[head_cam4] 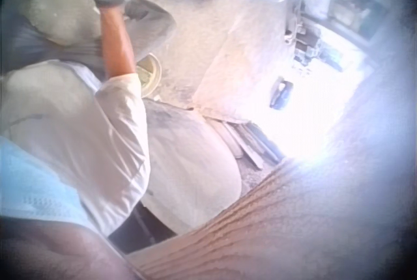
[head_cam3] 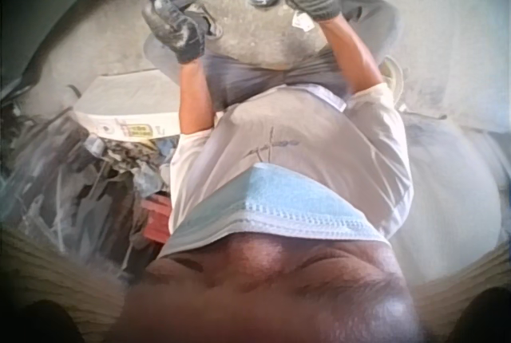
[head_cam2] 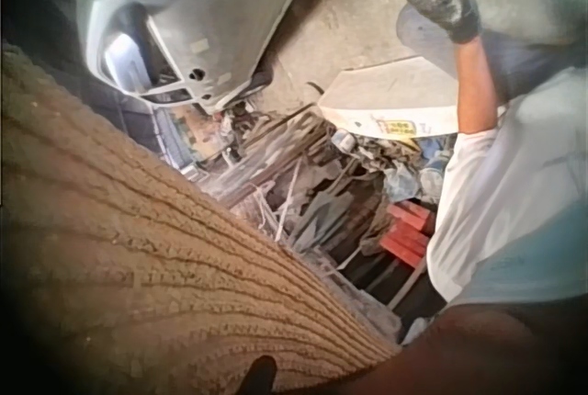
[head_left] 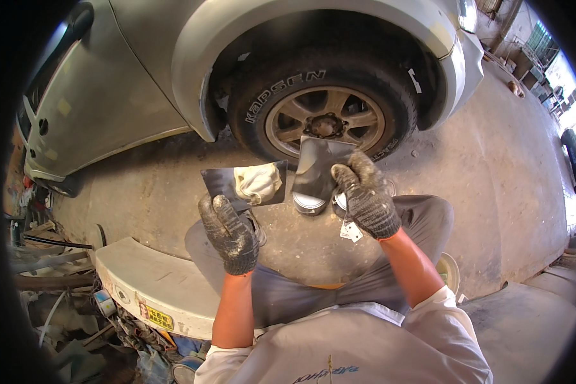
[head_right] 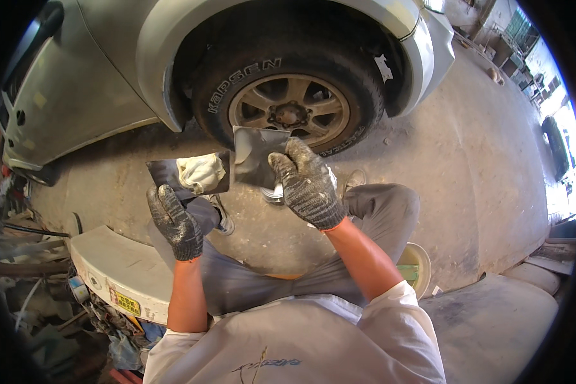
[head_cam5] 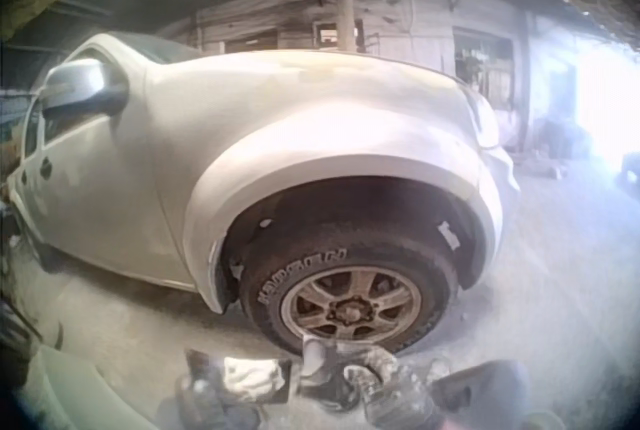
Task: The person applies body filler to the front wheel arch of a silver car using a putty knife. They mix the filler with a hardener on a metal plate and spread it over the damaged area.
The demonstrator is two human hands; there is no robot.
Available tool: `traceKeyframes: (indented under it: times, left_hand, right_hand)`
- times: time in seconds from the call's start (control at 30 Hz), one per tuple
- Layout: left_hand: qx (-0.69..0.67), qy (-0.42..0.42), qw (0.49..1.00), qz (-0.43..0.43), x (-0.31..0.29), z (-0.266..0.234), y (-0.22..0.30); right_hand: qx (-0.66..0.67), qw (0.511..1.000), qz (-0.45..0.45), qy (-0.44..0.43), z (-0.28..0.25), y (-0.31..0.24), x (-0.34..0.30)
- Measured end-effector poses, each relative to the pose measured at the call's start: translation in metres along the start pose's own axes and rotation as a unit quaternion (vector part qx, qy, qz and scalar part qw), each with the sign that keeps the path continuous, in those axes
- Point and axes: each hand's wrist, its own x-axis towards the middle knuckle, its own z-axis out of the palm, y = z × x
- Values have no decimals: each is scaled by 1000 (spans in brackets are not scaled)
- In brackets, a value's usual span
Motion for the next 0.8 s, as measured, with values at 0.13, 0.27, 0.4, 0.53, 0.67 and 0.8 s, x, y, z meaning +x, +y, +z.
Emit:
traceKeyframes:
  times: [0.13, 0.27, 0.4, 0.53, 0.67, 0.8]
  left_hand:
    - [11, -13, 999, 51, -6, 6, 15]
    - [177, -129, 956, 197, -10, -1, 10]
    - [98, -233, 956, 149, -11, -1, -2]
    - [162, -257, 938, 164, -9, -5, 6]
    - [47, -208, 976, -41, -7, -14, 18]
    - [-189, -191, 952, -148, -1, -16, 1]
  right_hand:
    - [13, 995, 80, -58, 30, 25, -14]
    - [-38, 995, 60, -71, 42, 39, -17]
    - [-75, 991, -109, -6, 39, 28, -10]
    - [19, 997, 48, -55, 29, 5, 6]
    - [108, 993, 16, 52, 11, -13, 23]
    - [-12, 998, -25, -55, 3, -28, 18]
